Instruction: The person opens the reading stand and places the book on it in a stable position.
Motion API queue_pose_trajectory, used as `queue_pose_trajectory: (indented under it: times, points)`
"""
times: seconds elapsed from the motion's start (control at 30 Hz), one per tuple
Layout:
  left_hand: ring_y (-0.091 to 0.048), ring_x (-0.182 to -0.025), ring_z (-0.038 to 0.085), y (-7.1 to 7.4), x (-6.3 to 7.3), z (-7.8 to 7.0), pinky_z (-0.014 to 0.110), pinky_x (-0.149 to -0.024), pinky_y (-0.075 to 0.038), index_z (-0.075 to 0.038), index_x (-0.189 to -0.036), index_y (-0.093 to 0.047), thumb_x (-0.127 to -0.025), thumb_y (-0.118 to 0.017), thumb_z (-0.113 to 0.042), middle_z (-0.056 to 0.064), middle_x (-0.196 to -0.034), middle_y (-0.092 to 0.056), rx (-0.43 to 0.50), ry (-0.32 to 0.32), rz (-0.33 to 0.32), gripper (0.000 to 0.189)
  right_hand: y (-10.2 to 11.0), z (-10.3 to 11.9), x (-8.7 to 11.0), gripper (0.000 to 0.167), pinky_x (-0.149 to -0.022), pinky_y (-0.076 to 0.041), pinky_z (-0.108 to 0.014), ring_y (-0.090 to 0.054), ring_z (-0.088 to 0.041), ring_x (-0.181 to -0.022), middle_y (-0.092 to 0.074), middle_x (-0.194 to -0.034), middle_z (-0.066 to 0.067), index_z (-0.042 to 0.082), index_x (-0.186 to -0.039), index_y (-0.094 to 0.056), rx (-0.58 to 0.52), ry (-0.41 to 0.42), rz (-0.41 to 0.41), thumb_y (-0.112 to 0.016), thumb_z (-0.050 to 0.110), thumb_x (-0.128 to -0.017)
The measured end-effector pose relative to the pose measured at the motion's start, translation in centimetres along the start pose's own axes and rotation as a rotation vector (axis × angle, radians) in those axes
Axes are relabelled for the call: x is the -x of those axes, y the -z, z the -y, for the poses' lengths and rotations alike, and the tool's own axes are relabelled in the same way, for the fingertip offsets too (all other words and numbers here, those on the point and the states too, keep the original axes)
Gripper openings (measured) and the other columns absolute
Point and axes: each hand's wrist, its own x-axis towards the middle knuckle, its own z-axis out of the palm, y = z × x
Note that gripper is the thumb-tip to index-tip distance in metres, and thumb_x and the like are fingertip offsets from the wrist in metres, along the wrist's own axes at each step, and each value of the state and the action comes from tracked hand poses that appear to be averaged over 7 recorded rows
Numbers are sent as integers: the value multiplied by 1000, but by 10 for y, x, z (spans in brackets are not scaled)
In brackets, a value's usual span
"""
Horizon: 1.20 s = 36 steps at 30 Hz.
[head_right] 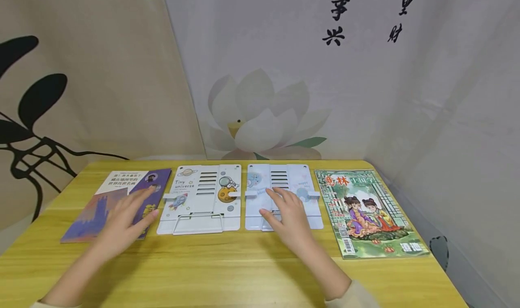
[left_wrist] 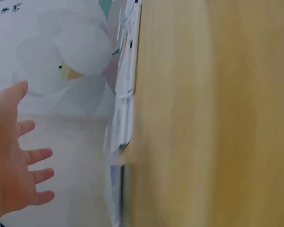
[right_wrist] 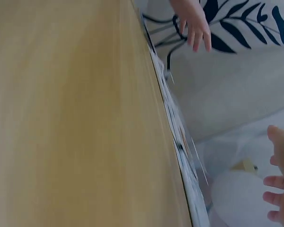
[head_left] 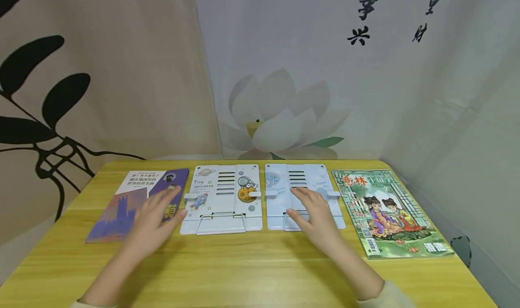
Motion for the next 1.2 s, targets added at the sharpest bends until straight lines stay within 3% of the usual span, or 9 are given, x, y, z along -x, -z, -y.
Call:
queue_pose_trajectory:
  times: [0.23, 0.37, 0.53, 0.73, 0.9, 1.2]
  points:
    - [-38, -125, 44, -14, 2, -2, 67, -92, -33, -11, -146, -40, -98, -55, -34, 19, -139, -45, 177, 44, -23, 55, -26, 22, -5, 43, -97, -39, -48, -50, -24, -116, -59, -126, -3, 11, -128, -61, -122, 28, -1, -68, 28, -89]
    - [-51, -115, 33, -21, 0, 1, 49, -90, -43, -6, -142, -44, -99, -54, -29, 17, -127, -57, 283, 85, -43, 50, -42, 28, -8, 40, -94, -42, -43, -53, -21, -111, -62, -122, -1, 11, -124, -64, -178, 10, 25, -70, 27, -88]
    - [-58, -100, 23, -33, 1, 9, 25, -76, -47, 0, -136, -50, -98, -57, -21, 14, -113, -64, 322, 104, -55, 44, -59, 34, -10, 38, -88, -46, -41, -56, -23, -104, -64, -117, -1, 8, -122, -65, -247, -32, 74, -66, 31, -91]
    - [-62, -90, 19, -45, 1, 19, 24, -74, -50, 2, -129, -56, -95, -61, -12, 10, -102, -67, 366, 94, -41, 37, -74, 40, -11, 37, -79, -47, -39, -56, -21, -95, -66, -112, -4, 8, -121, -65, -304, -89, 118, -65, 31, -92]
    - [-62, -86, 16, -53, 2, 23, 24, -75, -51, 0, -122, -62, -93, -63, -12, 3, -95, -67, 374, 121, -4, 31, -90, 43, -12, 33, -76, -46, -32, -56, -18, -90, -68, -106, -1, 9, -117, -68, -279, -99, 124, -67, 29, -91]
    - [-60, -76, 14, -64, 0, 21, 25, -66, -50, 1, -109, -69, -86, -70, -3, 2, -89, -68, 369, 113, -7, 24, -112, 45, -13, 23, -75, -48, -28, -58, -13, -84, -67, -92, 2, 8, -106, -71, -237, -113, 90, -73, 18, -85]
